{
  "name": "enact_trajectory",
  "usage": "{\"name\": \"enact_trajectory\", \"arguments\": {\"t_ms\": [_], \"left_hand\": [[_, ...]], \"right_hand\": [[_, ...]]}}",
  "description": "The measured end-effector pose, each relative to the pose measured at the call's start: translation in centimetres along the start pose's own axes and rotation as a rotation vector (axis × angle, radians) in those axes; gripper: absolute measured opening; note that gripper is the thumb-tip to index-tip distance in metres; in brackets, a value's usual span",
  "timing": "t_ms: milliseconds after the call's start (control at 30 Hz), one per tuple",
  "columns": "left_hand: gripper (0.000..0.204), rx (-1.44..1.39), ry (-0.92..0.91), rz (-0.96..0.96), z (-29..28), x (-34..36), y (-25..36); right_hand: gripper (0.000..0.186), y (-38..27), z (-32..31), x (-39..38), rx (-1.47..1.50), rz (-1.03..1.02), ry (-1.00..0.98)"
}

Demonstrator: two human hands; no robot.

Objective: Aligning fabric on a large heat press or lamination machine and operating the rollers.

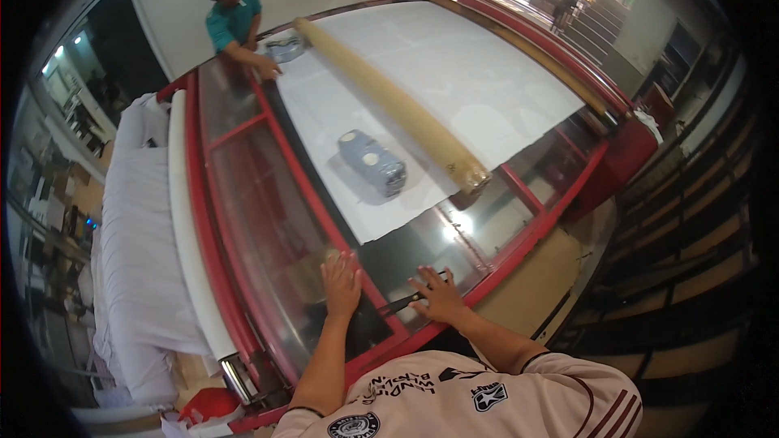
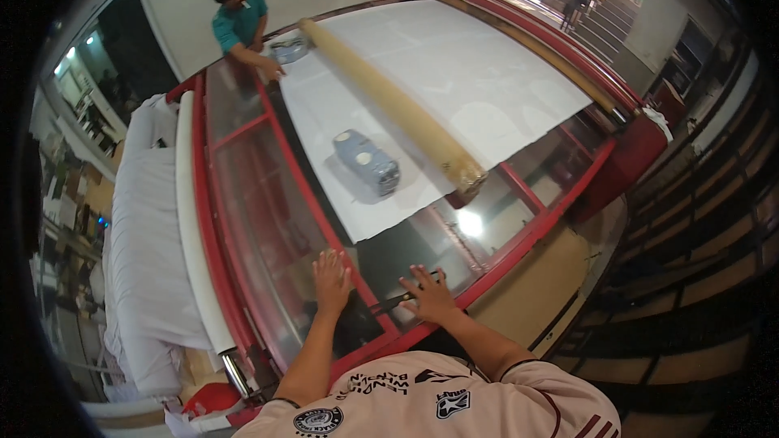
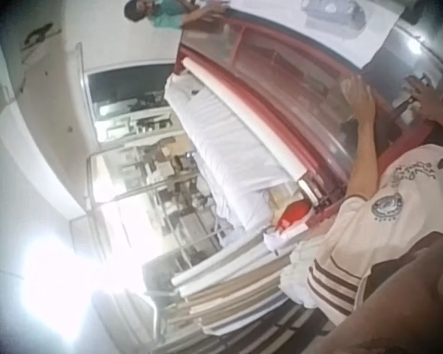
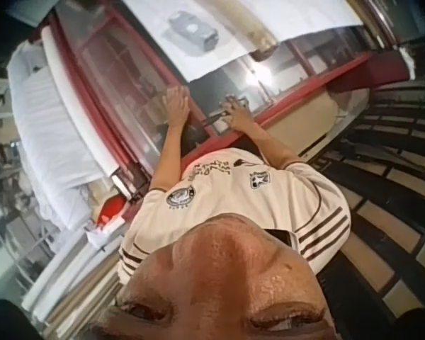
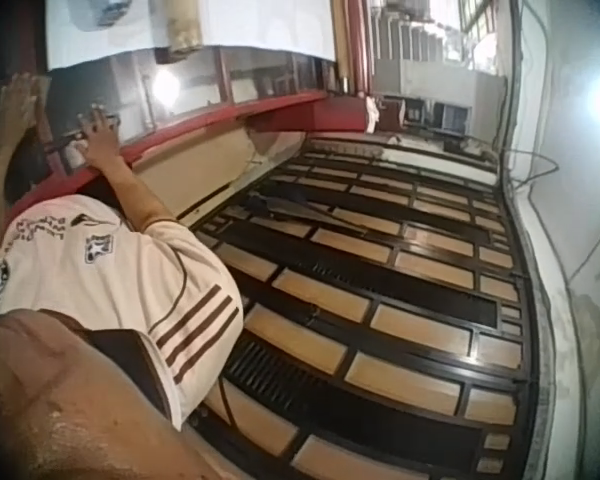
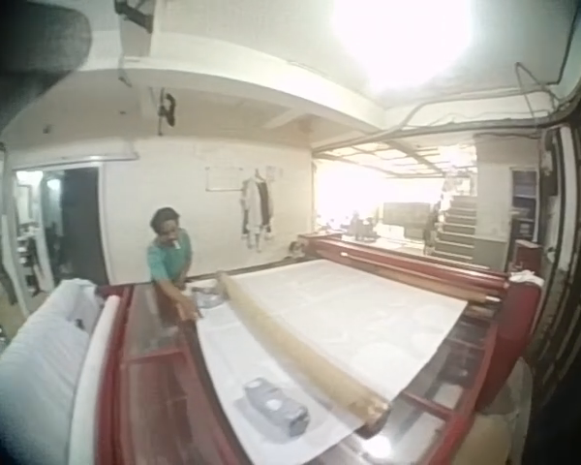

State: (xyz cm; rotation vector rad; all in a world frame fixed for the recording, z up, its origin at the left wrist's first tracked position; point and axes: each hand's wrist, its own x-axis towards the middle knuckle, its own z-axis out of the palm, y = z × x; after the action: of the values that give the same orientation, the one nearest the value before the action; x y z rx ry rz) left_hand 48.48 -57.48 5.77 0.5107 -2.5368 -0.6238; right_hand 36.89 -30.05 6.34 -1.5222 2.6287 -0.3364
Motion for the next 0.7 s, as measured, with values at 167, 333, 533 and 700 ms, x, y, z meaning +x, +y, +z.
{"name": "enact_trajectory", "arguments": {"t_ms": [167, 333, 533, 700], "left_hand": [[0.049, 0.282, 0.183, -0.329, -13.5, -12.7, -11.8], [0.062, 0.266, 0.266, -0.953, -21.8, -23.2, -21.4], [0.064, -0.276, 0.431, -0.983, -19.2, -29.1, -26.0], [0.076, -0.277, 0.680, -1.135, -17.8, -26.7, -26.7]], "right_hand": [[0.065, -0.6, -0.6, 0.0, -0.003, 0.027, -0.016], [0.064, -1.2, -0.4, -0.4, -0.009, 0.058, 0.003], [0.061, -2.4, -0.3, 0.6, -0.082, 0.046, -0.001], [0.060, -2.2, -0.2, 0.6, -0.097, 0.050, 0.006]]}}
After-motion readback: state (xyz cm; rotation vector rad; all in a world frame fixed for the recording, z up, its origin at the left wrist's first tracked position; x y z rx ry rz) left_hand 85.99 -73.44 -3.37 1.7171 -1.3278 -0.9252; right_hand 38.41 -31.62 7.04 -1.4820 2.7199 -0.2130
